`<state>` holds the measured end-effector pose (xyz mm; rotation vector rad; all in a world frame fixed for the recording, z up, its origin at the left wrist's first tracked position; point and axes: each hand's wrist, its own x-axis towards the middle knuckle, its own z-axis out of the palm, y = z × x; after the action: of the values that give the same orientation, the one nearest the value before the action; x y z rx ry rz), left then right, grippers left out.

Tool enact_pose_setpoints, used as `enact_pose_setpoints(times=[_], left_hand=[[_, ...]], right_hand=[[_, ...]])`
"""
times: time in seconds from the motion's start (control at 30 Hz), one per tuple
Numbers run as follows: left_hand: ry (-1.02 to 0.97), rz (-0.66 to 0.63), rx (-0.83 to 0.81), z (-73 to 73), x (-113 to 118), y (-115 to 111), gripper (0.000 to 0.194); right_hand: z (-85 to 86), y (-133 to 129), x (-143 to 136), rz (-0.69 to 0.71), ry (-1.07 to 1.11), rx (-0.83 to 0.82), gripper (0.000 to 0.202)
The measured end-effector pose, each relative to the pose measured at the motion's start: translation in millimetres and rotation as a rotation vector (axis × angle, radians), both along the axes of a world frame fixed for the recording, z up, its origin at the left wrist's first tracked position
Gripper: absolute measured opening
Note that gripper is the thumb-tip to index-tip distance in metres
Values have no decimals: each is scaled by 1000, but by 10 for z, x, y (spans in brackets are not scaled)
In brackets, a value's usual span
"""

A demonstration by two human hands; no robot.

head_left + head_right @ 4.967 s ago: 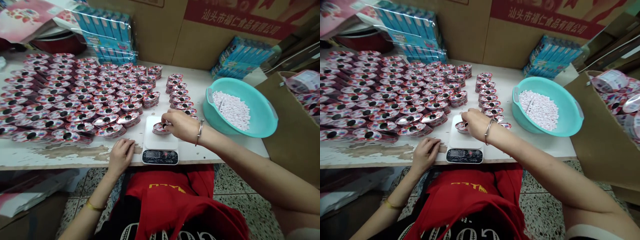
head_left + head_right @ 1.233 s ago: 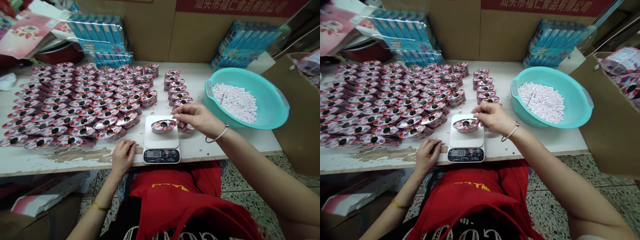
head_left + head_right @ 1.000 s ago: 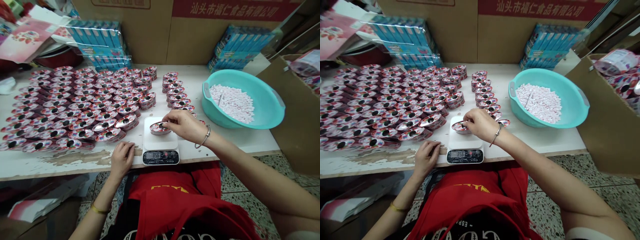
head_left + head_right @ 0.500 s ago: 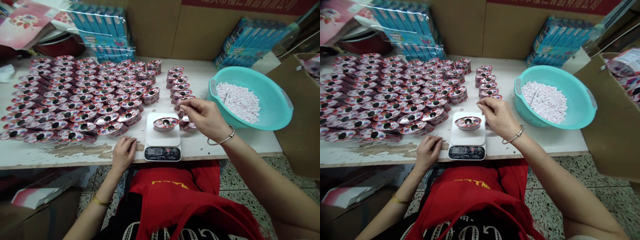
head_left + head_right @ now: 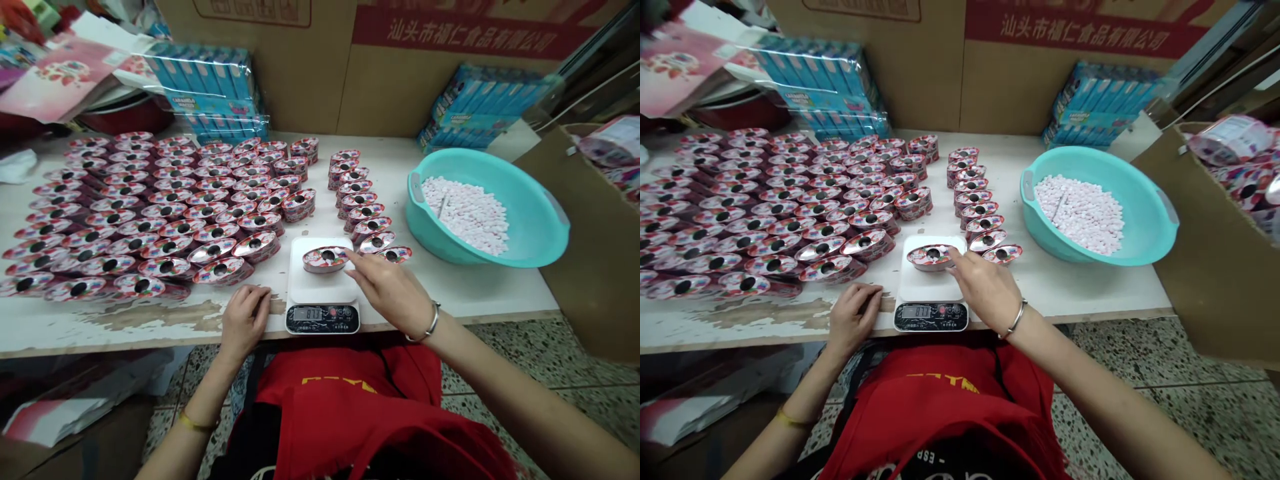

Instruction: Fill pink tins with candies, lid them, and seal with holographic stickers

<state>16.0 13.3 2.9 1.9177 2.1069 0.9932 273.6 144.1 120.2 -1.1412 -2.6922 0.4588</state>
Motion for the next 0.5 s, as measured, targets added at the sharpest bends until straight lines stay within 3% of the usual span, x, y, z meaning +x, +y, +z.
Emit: enact_pose_setpoints(times=[0.23,0.33,0.5], left_hand=[[-9,11,-6,-9,13,-6,14],[-18,6,-2,4,17,-1,14],[-20,14,-16,0,17,10,15]], right_hand=[[68,-91,-191,34,-21,-31,35],[154,-83,-192,28,92,-77,29],[208,7,-62,-122,353,-191,26]])
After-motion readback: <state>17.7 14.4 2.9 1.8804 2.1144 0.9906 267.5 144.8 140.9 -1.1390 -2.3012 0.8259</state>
